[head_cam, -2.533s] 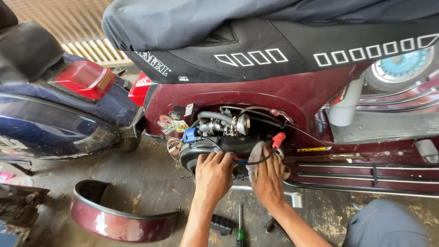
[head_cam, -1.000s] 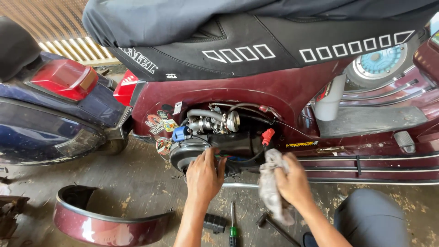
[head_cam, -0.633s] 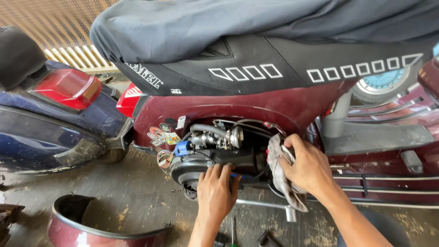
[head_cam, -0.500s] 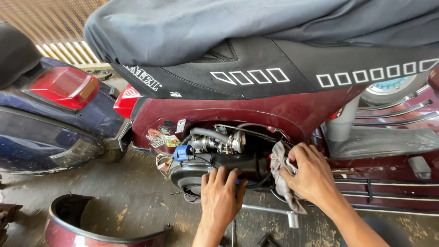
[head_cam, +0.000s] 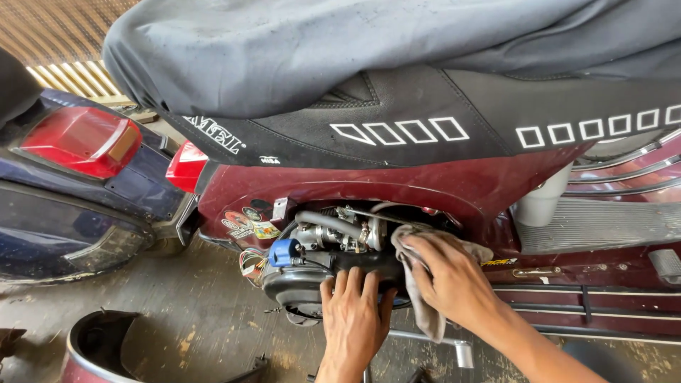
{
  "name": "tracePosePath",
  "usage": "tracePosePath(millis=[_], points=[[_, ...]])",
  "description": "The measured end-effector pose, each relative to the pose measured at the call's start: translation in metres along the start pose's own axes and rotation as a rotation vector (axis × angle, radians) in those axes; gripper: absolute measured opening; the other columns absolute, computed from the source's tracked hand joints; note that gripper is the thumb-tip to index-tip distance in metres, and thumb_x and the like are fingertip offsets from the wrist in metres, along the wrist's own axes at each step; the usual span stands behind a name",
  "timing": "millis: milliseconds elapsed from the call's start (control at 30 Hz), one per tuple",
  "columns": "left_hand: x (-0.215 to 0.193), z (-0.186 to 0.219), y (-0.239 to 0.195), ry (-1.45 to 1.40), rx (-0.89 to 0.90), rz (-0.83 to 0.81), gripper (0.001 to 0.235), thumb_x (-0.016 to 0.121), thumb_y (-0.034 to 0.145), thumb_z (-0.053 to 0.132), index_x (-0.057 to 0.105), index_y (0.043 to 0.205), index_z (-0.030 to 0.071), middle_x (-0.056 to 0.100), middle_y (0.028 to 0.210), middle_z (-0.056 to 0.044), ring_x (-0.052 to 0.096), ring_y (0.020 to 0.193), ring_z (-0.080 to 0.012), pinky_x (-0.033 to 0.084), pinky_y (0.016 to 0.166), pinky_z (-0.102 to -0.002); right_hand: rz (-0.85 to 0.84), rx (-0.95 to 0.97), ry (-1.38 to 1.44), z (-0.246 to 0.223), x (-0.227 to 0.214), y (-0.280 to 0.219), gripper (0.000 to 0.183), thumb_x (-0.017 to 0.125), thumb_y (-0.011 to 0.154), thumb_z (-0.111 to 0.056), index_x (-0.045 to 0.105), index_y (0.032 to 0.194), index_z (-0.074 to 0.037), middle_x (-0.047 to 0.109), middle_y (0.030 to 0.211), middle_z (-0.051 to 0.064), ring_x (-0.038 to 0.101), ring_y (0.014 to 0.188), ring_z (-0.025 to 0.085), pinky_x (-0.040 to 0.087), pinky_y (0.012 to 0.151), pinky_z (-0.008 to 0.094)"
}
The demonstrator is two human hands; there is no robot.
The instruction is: The person wipes the scooter engine area with a cloth, then uses a screwdriver to loosen and remove the carburetor from the engine. The removed carburetor is held in hand at the end.
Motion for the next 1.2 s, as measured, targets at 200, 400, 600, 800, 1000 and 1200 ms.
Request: tracePosePath(millis=[200, 400, 600, 800, 1000, 1200], points=[[-0.011, 0.000, -0.006, -0.016, 0.032, 0.066, 0.023, 0.074, 0.091, 0.028, 0.066, 0.100, 0.008, 0.055, 0.089, -0.009, 0.053, 0.076, -0.0262, 0.041, 0.080, -0.045, -0.599, 0.130, -0.309, 0.038, 0.031, 0.000, 0.056, 0.042, 0.102, -0.042, 0.044, 0.149, -0.010, 0.063, 0.134, 0.020, 0.066, 0.119, 0.035, 0.045, 0.107, 0.058], [-0.017, -0.001, -0.012, -0.021, 0.053, 0.081, 0.020, 0.071, 0.091, 0.025, 0.068, 0.102, 0.009, 0.057, 0.097, -0.011, 0.054, 0.083, -0.0296, 0.041, 0.084, -0.047, -0.645, -0.008, -0.313, 0.031, 0.024, 0.017, 0.059, 0.041, 0.095, -0.035, 0.051, 0.141, 0.001, 0.041, 0.155, 0.027, 0.051, 0.133, 0.043, 0.030, 0.116, 0.055], [-0.017, 0.000, -0.014, -0.014, 0.059, 0.095, 0.016, 0.070, 0.091, 0.022, 0.066, 0.097, 0.008, 0.056, 0.095, -0.011, 0.054, 0.082, -0.0292, 0.041, 0.087, -0.048, -0.739, 0.061, -0.136, 0.054, 0.044, 0.024, 0.052, 0.036, 0.097, -0.034, 0.058, 0.128, 0.000, 0.056, 0.142, 0.021, 0.048, 0.137, 0.042, 0.038, 0.115, 0.057], [-0.017, 0.000, -0.014, 0.001, 0.076, 0.065, 0.022, 0.071, 0.090, 0.028, 0.066, 0.096, 0.008, 0.056, 0.095, -0.013, 0.052, 0.081, -0.0306, 0.039, 0.086, -0.050, -0.869, -0.207, -0.322, 0.095, 0.082, 0.037, 0.038, 0.036, 0.102, -0.018, 0.067, 0.092, 0.001, 0.071, 0.099, 0.018, 0.070, 0.093, 0.030, 0.042, 0.117, 0.051], [-0.010, -0.003, -0.020, 0.020, 0.065, -0.088, 0.066, 0.088, 0.071, 0.054, 0.063, 0.110, 0.007, 0.057, 0.104, -0.013, 0.055, 0.093, -0.0324, 0.037, 0.092, -0.055, -0.885, 0.268, -0.095, 0.048, 0.036, 0.036, 0.062, 0.022, 0.103, -0.043, 0.054, 0.145, -0.011, 0.043, 0.160, 0.004, 0.028, 0.154, 0.028, 0.025, 0.128, 0.049], [0.010, -0.009, -0.019, 0.083, 0.056, -0.078, 0.046, 0.083, 0.076, 0.025, 0.063, 0.112, 0.005, 0.056, 0.109, -0.014, 0.054, 0.098, -0.0311, 0.036, 0.096, -0.057, -0.723, 0.229, 0.250, 0.066, 0.032, 0.035, 0.055, 0.042, 0.086, -0.023, 0.069, 0.132, -0.008, 0.052, 0.156, 0.009, 0.057, 0.135, 0.033, 0.048, 0.111, 0.039]])
Point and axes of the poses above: each hand's wrist, its own y-axis towards the middle knuckle, its own x-axis out of the palm, z = x × y, the point moved 2 cm from there along y, towards the middle knuckle
